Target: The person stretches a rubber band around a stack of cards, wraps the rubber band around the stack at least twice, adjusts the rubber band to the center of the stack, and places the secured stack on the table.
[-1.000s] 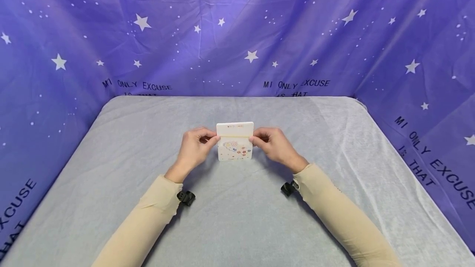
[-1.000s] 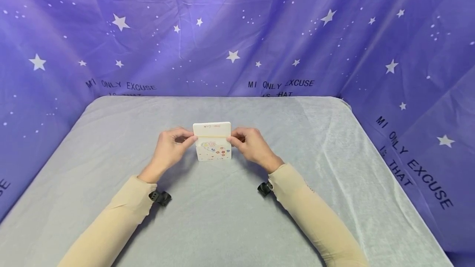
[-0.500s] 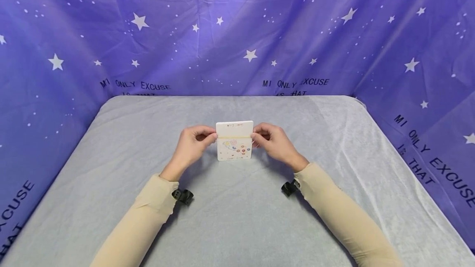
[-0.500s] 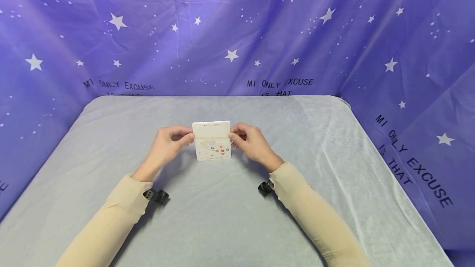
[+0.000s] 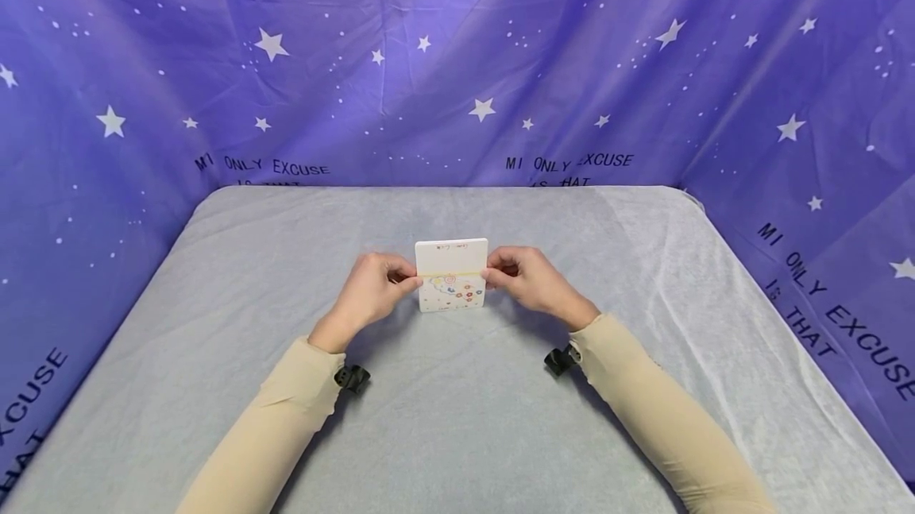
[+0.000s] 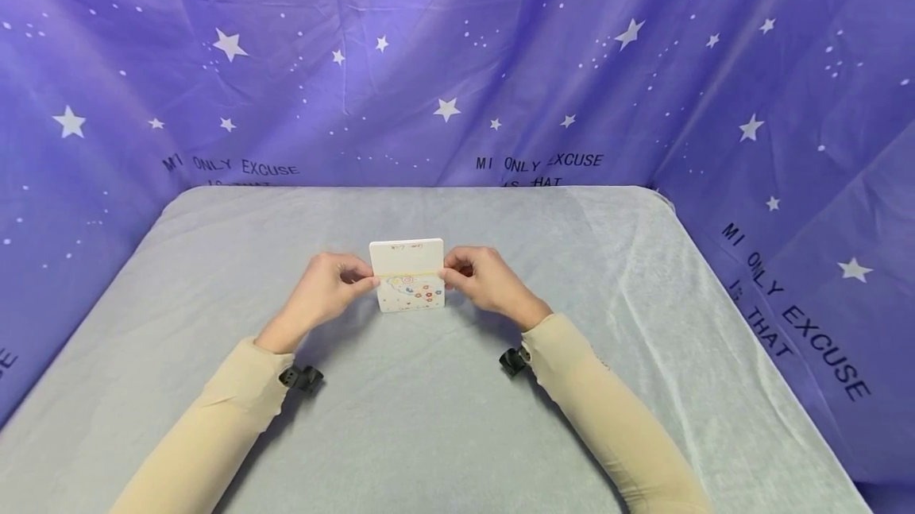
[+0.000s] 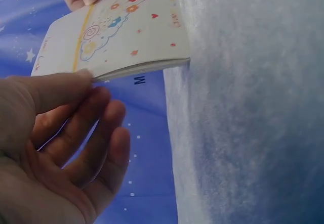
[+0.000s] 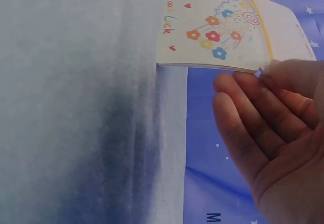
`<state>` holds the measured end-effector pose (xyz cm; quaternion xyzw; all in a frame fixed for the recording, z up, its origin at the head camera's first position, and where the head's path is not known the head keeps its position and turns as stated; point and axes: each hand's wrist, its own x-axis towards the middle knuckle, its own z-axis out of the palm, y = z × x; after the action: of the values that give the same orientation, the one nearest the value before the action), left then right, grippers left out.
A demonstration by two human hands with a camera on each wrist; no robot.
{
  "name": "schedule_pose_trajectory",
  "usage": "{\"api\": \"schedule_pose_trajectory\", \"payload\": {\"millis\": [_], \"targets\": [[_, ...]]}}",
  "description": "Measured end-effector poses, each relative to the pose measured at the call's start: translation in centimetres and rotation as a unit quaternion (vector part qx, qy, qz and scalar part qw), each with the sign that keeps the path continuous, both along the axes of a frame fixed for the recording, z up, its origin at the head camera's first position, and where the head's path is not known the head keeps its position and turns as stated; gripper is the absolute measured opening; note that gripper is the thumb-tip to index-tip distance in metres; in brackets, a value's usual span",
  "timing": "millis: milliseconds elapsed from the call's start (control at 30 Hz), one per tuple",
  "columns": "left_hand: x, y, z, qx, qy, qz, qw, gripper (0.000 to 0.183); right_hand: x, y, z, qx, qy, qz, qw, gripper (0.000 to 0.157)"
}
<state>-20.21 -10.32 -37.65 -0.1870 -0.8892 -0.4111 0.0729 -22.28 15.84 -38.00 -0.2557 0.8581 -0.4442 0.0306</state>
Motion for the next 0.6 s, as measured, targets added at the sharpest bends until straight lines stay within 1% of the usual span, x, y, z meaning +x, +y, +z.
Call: {"api": "schedule_pose_trajectory", "payload": {"millis": [67,133,233,333,400,500,600], "targets": [[0.1,0.0,0.0,-0.005,0.0,0.005,1.0,0.005,0.0,0.0,0.1,0.006,0.002,0.003,1.0,0.007],[0.2,0.0,-0.1,-0.018,0.003,0.01,0.9998,0.006,0.0,-0.1,0.0,0.025,0.01,0.01,1.0,0.007],[0.4,0.0,-0.3,-0.048,0.007,0.006,0.9988,0.008,0.1,-0.2,-0.4,0.056,0.02,0.019,0.998,0.008],[0.3,-0.1,-0.4,-0.068,0.0,0.0,0.9977,0.008,0.1,-0.2,-0.9,0.074,0.026,0.028,0.997,0.009],[0.3,-0.2,-0.4,-0.058,-0.005,-0.002,0.9983,0.005,0.2,-0.2,-1.0,0.072,0.027,0.027,0.997,0.008],[0.1,-0.2,-0.3,-0.026,-0.017,0.005,0.9995,0.005,0.2,-0.2,-0.9,0.07,0.029,0.028,0.997,0.006],[0.0,-0.1,-0.1,0.007,-0.013,0.011,0.9998,0.009,0.2,-0.1,-0.9,0.062,0.029,0.018,0.997,0.004]]}}
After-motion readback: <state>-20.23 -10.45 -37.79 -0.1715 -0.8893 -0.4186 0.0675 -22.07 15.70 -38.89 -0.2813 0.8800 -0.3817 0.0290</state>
